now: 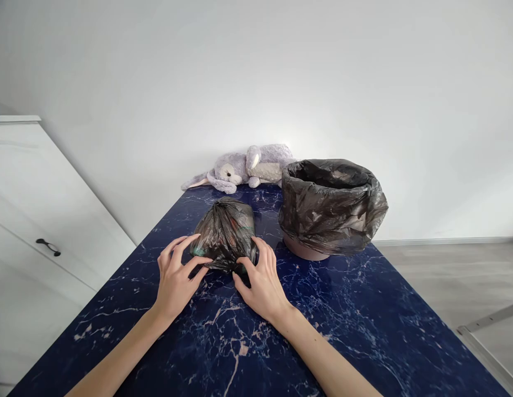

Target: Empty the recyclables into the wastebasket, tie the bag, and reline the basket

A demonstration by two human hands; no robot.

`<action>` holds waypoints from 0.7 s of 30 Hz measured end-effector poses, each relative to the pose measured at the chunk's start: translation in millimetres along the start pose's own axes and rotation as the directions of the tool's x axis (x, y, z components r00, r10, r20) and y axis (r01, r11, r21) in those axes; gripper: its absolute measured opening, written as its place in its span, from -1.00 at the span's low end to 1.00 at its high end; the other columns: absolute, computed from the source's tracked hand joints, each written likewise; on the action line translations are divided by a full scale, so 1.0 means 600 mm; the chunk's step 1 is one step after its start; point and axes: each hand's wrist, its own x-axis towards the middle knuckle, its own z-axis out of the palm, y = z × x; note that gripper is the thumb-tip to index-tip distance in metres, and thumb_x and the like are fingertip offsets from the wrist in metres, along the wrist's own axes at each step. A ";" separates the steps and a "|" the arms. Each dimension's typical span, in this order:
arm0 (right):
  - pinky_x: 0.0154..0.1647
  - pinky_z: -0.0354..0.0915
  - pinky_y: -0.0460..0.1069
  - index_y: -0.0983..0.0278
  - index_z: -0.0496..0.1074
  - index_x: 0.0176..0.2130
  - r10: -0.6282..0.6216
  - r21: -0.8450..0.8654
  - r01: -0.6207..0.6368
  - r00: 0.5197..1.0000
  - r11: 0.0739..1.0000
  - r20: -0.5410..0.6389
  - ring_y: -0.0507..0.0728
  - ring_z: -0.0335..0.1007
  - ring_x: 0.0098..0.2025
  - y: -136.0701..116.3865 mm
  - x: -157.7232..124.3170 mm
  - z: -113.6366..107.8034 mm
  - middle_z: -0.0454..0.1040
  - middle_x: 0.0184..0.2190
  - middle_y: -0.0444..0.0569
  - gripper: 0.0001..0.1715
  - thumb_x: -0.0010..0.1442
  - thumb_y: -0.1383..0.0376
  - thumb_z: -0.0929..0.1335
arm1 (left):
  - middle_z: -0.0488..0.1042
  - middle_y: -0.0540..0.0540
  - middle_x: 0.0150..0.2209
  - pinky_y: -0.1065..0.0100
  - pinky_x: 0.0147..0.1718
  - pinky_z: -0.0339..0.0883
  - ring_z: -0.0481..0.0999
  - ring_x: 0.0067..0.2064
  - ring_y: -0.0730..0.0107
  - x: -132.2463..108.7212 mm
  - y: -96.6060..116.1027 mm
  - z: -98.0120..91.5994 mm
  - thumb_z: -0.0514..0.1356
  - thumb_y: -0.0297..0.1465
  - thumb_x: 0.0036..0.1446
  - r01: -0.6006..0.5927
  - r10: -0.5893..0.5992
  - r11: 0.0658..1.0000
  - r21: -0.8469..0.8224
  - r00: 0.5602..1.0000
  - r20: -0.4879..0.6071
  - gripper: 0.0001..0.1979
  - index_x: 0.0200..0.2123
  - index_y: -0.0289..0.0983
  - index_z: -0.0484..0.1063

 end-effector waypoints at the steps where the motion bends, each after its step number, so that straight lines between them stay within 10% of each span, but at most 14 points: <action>1: 0.38 0.19 0.48 0.20 0.47 0.05 0.005 -0.003 -0.004 1.000 1.000 0.008 0.52 -0.05 0.49 0.000 0.000 0.000 -0.02 0.42 0.25 -0.76 0.42 0.21 0.36 | 0.43 -0.26 0.29 -0.30 0.25 0.21 0.30 0.35 -0.24 -0.001 -0.003 0.002 0.31 -0.46 0.32 0.005 -0.006 1.000 -0.007 1.000 -0.011 -0.90 -0.23 -0.15 0.63; 21: 0.24 0.35 0.27 0.19 0.41 -0.19 0.182 0.272 -0.128 0.966 0.954 -0.185 0.31 0.38 0.23 0.015 0.006 0.001 0.37 0.16 0.17 -0.79 0.52 0.21 0.27 | 0.51 -0.17 0.05 0.02 0.14 0.32 0.47 0.11 0.06 0.000 -0.021 0.001 0.24 -0.37 0.37 0.251 -0.313 0.915 -0.315 0.935 -0.165 -0.89 -0.27 -0.18 0.44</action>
